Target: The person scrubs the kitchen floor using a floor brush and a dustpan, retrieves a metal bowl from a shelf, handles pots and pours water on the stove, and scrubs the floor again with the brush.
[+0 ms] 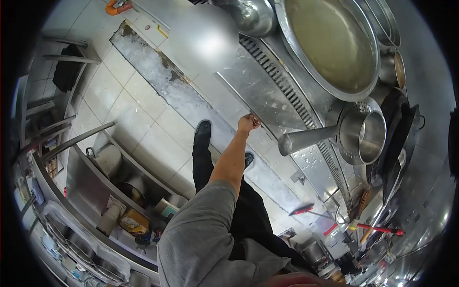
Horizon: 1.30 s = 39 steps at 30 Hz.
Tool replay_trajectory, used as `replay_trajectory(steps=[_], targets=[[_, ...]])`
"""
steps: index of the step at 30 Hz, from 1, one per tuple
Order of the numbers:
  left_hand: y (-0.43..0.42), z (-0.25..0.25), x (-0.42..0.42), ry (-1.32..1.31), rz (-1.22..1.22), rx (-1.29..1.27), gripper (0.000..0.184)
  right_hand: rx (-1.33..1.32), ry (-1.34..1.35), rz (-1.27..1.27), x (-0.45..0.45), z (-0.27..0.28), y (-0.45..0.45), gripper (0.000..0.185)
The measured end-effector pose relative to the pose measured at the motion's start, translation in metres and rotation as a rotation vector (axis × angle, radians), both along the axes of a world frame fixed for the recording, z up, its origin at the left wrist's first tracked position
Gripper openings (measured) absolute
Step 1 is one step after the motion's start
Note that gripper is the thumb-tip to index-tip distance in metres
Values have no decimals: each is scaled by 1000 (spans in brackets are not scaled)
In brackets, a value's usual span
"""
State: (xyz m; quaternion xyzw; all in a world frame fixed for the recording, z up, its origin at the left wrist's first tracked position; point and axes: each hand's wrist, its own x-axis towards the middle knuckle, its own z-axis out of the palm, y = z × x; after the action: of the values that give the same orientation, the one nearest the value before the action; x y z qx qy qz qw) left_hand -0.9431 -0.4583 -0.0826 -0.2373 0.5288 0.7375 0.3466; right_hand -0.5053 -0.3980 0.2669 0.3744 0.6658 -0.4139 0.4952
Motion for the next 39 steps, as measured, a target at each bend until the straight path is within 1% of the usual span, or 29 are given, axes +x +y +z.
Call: replay_trajectory(steps=[2, 5, 6, 7, 9, 10, 11, 12, 14, 15, 18, 20, 22, 23, 25, 26, 27, 28, 29, 31, 32, 33, 34, 35, 36, 37, 38, 39], targets=[[-3, 6, -3, -120, -25, -17, 25, 7, -7, 17, -6, -4, 5, 34], [1, -18, 3, -141, -33, 29, 25, 9, -11, 38, -14, -5, 9, 33], [-2, -5, -1, -111, -43, 45, 25, 12, -9, 39, -17, -5, 10, 33], [0, -25, 9, 72, 1, 47, 24, 15, -1, 43, -20, -4, 10, 33], [-5, -5, 2, -39, 10, 90, 23, 20, 9, 54, -24, -1, 10, 32], [-3, -15, 3, -42, -4, 110, 25, 24, 15, 54, -26, 1, 10, 32], [1, -22, 6, 26, 29, 149, 29, 30, 15, 57, -27, 3, 8, 32], [4, -41, 7, -158, 24, 141, 31, 32, 12, 54, -28, 7, 6, 32], [0, -53, 0, -148, -231, 35, 38, 43, 4, 61, -30, 13, 1, 31], [0, -64, 1, -137, -243, 53, 38, 44, 2, 60, -30, 14, -1, 31], [5, -119, 19, 678, -272, -116, 44, 45, -9, 55, -32, 22, -11, 31], [5, -121, 20, 944, -274, -175, 46, 45, -22, 64, -34, 26, -21, 30], [1, -97, 14, -24, 15, 442, 51, 58, -30, 82, -39, 30, -32, 30], [-1, -77, 10, -29, 10, 436, 51, 69, -27, 95, -42, 32, -38, 30], [-18, -34, 6, -144, -138, 187, 51, 110, 32, 84, -44, 37, -47, 29], [-34, -15, 4, -142, -141, 161, 51, 126, 125, -1, -50, 40, -46, 28], [-51, 0, 0, -149, -223, 60, 48, 136, 219, -81, -55, 42, -45, 28], [-67, 16, -11, -149, -302, -38, 46, 178, 272, -76, -85, 55, -45, 27], [-89, 32, -19, -131, -302, -56, 46, 224, 326, -72, -124, 74, -42, 25], [-136, 77, -38, -96, -233, -228, 25, 334, 504, -164, -196, 109, -41, 22], [-155, 108, -59, -72, -232, -247, 25, 417, 592, -150, -219, 114, -34, 21], [-175, 147, -80, 0, -141, -288, 20, 498, 676, -138, -242, 119, -25, 20], [-193, 191, -98, 71, -43, -329, 16, 572, 890, -141, -273, 127, -11, 19], [-199, 246, -123, 190, 0, -408, 14, 646, 934, -133, -309, 144, 2, 17], [-203, 287, -143, 294, 57, -355, 17, 739, 1008, -164, -342, 153, 17, 17], [-201, 320, -164, 414, 64, -363, 19, 822, 1169, -175, -366, 140, 43, 20], [-191, 352, -183, 531, 47, -368, 20, 799, 1265, -302, -401, 150, 56, 26], [-170, 393, -198, 610, 37, -312, 20, 745, 1311, -450, -433, 150, 73, 32]])
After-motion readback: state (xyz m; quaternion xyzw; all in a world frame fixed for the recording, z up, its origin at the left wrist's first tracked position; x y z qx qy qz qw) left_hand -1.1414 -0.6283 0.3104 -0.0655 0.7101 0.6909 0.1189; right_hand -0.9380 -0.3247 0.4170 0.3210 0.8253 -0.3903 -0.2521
